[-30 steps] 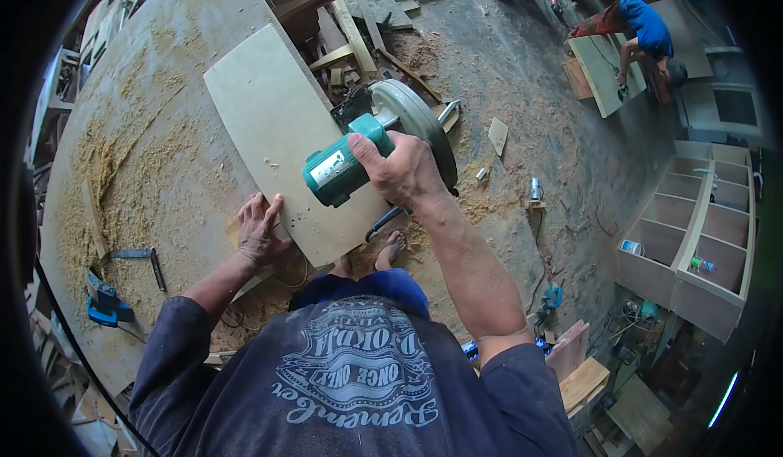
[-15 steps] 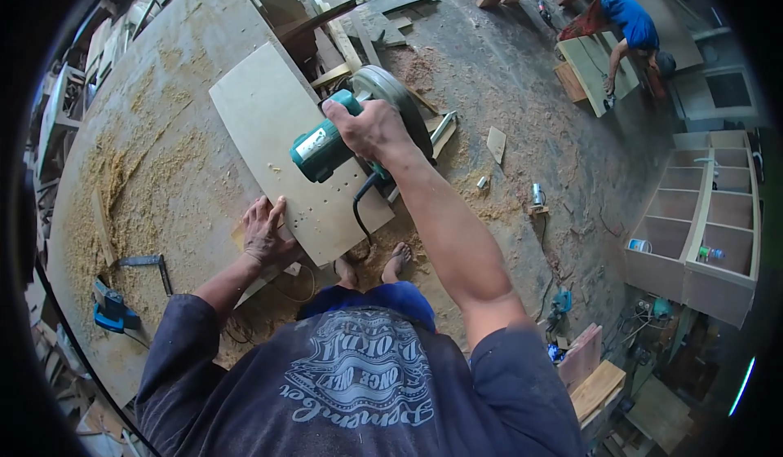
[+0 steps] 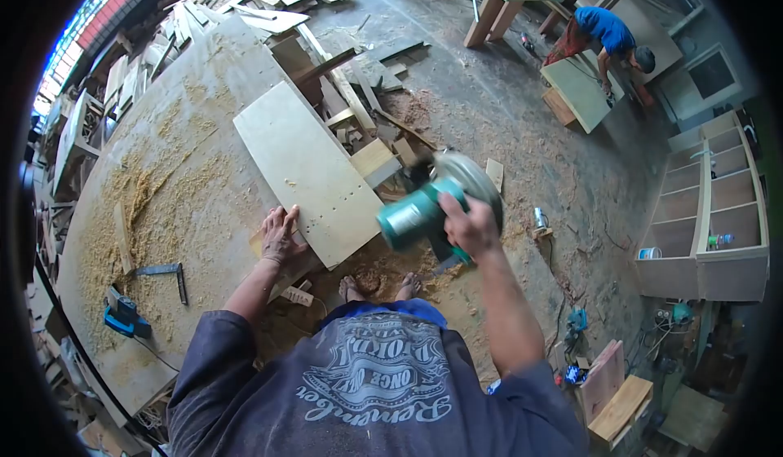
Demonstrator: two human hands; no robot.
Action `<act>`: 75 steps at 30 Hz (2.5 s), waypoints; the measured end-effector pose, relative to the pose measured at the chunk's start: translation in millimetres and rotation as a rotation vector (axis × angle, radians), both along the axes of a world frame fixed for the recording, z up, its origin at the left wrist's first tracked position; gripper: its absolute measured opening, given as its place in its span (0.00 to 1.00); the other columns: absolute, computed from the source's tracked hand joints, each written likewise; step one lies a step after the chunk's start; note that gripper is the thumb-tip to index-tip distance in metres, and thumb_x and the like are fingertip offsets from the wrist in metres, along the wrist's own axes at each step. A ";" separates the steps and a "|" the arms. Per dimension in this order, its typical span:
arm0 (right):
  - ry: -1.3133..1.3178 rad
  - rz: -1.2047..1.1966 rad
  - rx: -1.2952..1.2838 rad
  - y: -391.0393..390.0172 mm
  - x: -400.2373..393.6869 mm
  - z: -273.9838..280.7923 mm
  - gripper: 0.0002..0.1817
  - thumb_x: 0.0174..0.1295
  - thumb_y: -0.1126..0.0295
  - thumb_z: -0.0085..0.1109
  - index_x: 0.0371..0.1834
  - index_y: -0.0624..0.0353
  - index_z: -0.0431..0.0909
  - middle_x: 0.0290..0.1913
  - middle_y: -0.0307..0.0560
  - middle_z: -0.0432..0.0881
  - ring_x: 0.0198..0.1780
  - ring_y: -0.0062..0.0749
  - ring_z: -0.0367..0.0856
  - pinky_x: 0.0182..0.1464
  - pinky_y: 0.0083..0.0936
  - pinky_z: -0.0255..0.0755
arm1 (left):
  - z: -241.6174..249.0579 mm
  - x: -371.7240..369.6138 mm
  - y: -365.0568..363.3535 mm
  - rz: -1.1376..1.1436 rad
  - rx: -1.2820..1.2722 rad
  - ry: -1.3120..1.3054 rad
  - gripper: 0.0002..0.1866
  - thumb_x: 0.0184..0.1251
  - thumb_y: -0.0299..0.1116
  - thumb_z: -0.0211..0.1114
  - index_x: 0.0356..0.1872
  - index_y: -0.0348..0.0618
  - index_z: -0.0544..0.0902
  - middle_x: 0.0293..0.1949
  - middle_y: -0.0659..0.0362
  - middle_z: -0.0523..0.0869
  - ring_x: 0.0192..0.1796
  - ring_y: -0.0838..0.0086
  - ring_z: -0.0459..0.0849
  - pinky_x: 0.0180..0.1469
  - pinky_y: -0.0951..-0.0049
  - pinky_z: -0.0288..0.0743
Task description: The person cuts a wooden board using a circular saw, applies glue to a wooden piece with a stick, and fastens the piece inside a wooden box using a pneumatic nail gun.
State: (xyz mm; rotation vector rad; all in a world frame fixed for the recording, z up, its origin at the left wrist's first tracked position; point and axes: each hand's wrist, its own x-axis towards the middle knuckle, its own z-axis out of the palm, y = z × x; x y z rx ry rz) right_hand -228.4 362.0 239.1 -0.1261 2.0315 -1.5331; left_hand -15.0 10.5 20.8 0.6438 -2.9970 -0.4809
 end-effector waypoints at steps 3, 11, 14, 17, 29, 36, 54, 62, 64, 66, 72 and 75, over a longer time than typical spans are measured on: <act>-0.030 -0.112 0.129 80.9 26.1 -7.5 0.26 0.63 0.44 0.61 0.30 0.61 0.78 0.17 0.38 0.72 0.15 0.20 0.69 0.18 0.21 0.62 | 13.8 3.3 14.2 0.016 -0.078 -0.066 0.49 0.48 0.52 0.73 0.74 0.59 0.60 0.74 0.40 0.57 0.75 0.40 0.55 0.74 0.41 0.47; -0.254 -0.365 0.515 251.1 81.3 -95.9 0.29 0.65 0.42 0.57 0.31 0.62 0.77 0.16 0.42 0.73 0.13 0.27 0.72 0.15 0.28 0.64 | 5.7 15.9 33.8 -0.086 -0.194 -0.042 0.31 0.68 0.32 0.54 0.74 0.50 0.61 0.71 0.32 0.62 0.70 0.39 0.67 0.70 0.49 0.62; -0.316 -0.452 0.597 291.4 95.7 -105.1 0.31 0.66 0.41 0.54 0.33 0.64 0.78 0.17 0.44 0.74 0.14 0.30 0.73 0.16 0.29 0.65 | 48.5 14.5 27.7 -0.092 -0.208 -0.043 0.30 0.68 0.35 0.57 0.71 0.51 0.64 0.70 0.35 0.64 0.68 0.47 0.72 0.67 0.52 0.67; -0.357 -0.485 0.614 305.3 100.6 -104.5 0.31 0.65 0.39 0.53 0.35 0.64 0.78 0.17 0.44 0.73 0.14 0.31 0.73 0.16 0.29 0.65 | 102.9 9.3 13.6 -0.132 -0.183 -0.045 0.25 0.69 0.37 0.57 0.67 0.52 0.70 0.72 0.47 0.68 0.65 0.57 0.75 0.64 0.55 0.70; -0.378 -0.601 0.601 300.1 106.5 -120.3 0.32 0.63 0.35 0.50 0.34 0.59 0.78 0.17 0.44 0.73 0.15 0.32 0.72 0.18 0.31 0.68 | 119.3 29.9 -150.2 -0.207 -0.258 0.208 0.26 0.66 0.22 0.54 0.66 0.46 0.73 0.69 0.47 0.71 0.66 0.53 0.76 0.67 0.60 0.71; -0.388 -0.721 0.642 276.4 127.5 -111.8 0.31 0.63 0.36 0.50 0.33 0.59 0.77 0.16 0.43 0.71 0.14 0.31 0.71 0.18 0.31 0.67 | 77.3 -24.0 -230.8 0.566 -0.261 -0.127 0.28 0.58 0.28 0.64 0.64 0.48 0.75 0.68 0.49 0.74 0.71 0.55 0.69 0.69 0.57 0.67; -0.572 -0.671 0.602 298.1 143.5 -159.1 0.31 0.65 0.34 0.45 0.29 0.54 0.72 0.17 0.40 0.69 0.15 0.32 0.71 0.19 0.33 0.69 | 180.6 -179.0 -55.6 0.264 0.629 0.265 0.28 0.53 0.44 0.79 0.47 0.34 0.79 0.39 0.52 0.87 0.40 0.70 0.85 0.39 0.66 0.82; -0.567 -0.568 0.653 334.0 69.6 -203.9 0.32 0.61 0.34 0.50 0.30 0.57 0.73 0.18 0.43 0.72 0.15 0.33 0.73 0.19 0.34 0.69 | 107.4 -114.9 -38.1 1.112 1.392 0.962 0.21 0.78 0.46 0.54 0.57 0.38 0.77 0.52 0.52 0.83 0.53 0.62 0.83 0.55 0.58 0.82; -0.552 -0.533 0.684 330.0 47.1 -204.4 0.32 0.61 0.34 0.52 0.31 0.58 0.74 0.18 0.43 0.72 0.15 0.34 0.73 0.19 0.35 0.69 | 27.0 -96.9 -12.6 1.281 1.603 1.007 0.22 0.80 0.46 0.49 0.61 0.38 0.70 0.57 0.50 0.78 0.52 0.61 0.81 0.56 0.57 0.81; -0.508 -0.483 0.637 325.0 29.0 -204.1 0.32 0.61 0.35 0.52 0.31 0.58 0.75 0.18 0.43 0.72 0.15 0.33 0.73 0.19 0.33 0.69 | -22.3 -79.2 25.7 1.377 1.513 0.839 0.22 0.79 0.45 0.48 0.62 0.38 0.68 0.60 0.46 0.73 0.56 0.59 0.78 0.56 0.57 0.80; -0.307 -0.383 0.567 302.2 -14.8 -199.6 0.32 0.63 0.35 0.50 0.30 0.60 0.75 0.17 0.44 0.72 0.16 0.33 0.73 0.19 0.29 0.69 | 42.0 -7.1 10.9 0.893 1.244 -0.316 0.22 0.74 0.49 0.56 0.45 0.36 0.81 0.31 0.50 0.88 0.26 0.67 0.84 0.34 0.71 0.78; -0.281 -0.424 0.627 279.8 -18.6 -191.3 0.33 0.63 0.35 0.50 0.29 0.60 0.75 0.17 0.44 0.72 0.15 0.34 0.72 0.20 0.29 0.70 | 96.9 3.3 -33.0 0.683 0.818 -0.328 0.22 0.71 0.50 0.60 0.43 0.36 0.81 0.26 0.55 0.88 0.28 0.68 0.83 0.33 0.68 0.78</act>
